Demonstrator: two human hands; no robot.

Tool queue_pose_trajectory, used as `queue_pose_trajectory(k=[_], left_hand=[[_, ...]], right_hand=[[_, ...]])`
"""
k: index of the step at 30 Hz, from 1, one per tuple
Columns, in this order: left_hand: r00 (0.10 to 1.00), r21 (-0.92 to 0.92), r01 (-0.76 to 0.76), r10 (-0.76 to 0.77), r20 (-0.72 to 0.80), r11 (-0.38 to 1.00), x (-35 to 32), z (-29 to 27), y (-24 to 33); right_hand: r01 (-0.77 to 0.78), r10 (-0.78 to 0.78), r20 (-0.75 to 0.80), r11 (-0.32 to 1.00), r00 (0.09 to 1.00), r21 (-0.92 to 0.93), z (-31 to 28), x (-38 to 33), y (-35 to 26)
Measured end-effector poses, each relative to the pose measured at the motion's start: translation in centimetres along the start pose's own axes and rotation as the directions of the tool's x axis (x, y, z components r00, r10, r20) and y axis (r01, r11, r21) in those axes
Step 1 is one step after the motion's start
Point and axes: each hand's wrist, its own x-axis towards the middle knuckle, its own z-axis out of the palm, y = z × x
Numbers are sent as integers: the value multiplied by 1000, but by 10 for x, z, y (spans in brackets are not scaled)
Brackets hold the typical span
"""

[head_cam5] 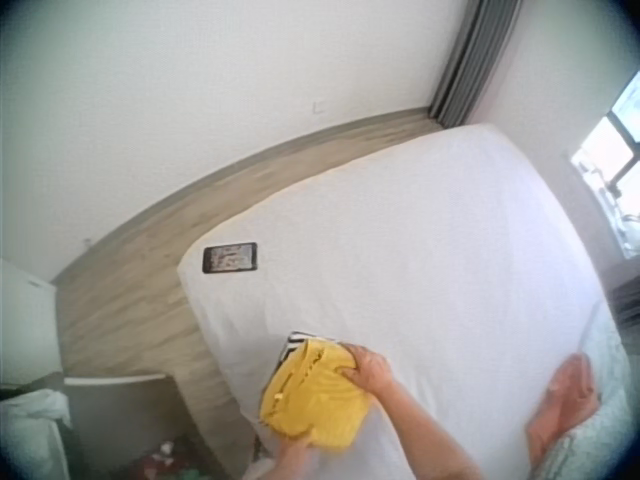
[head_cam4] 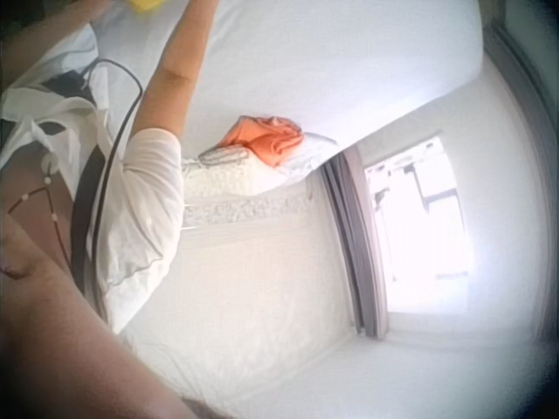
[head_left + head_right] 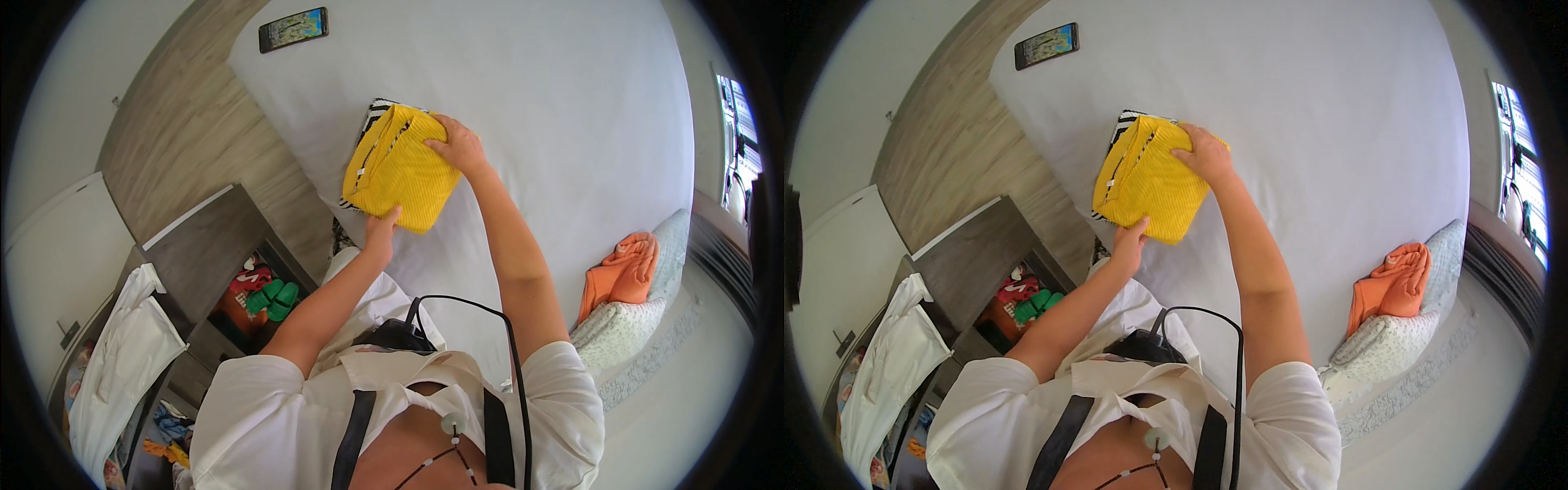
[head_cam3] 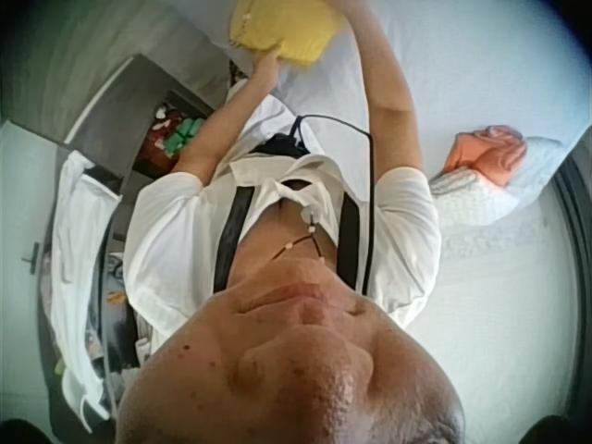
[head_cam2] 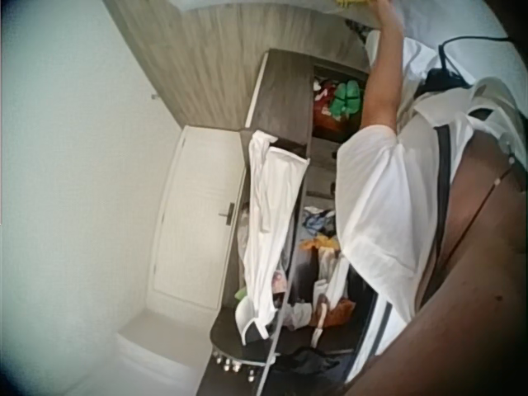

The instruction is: The person takes a shirt from a closet shelf, spreads it out on a bed, folds the sides inward, folds it in half, and places it back onto a shelf inside the closet.

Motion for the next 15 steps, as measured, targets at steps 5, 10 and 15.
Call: queue_pose_trajectory(k=[5,10,15], left_hand=[[966,272,-259,244,88,927,16,-1,15],[940,387,-277,165,297,880,-16,-28,47],[957,407,-152,31,290,901,-31,-83,15]], right_hand=[[-193,197,7,949,980,250,-9,-46,28],[-308,352,90,635,932,708,-2,-147,40],[-449,477,254,355,841,820,48,-231,47]])
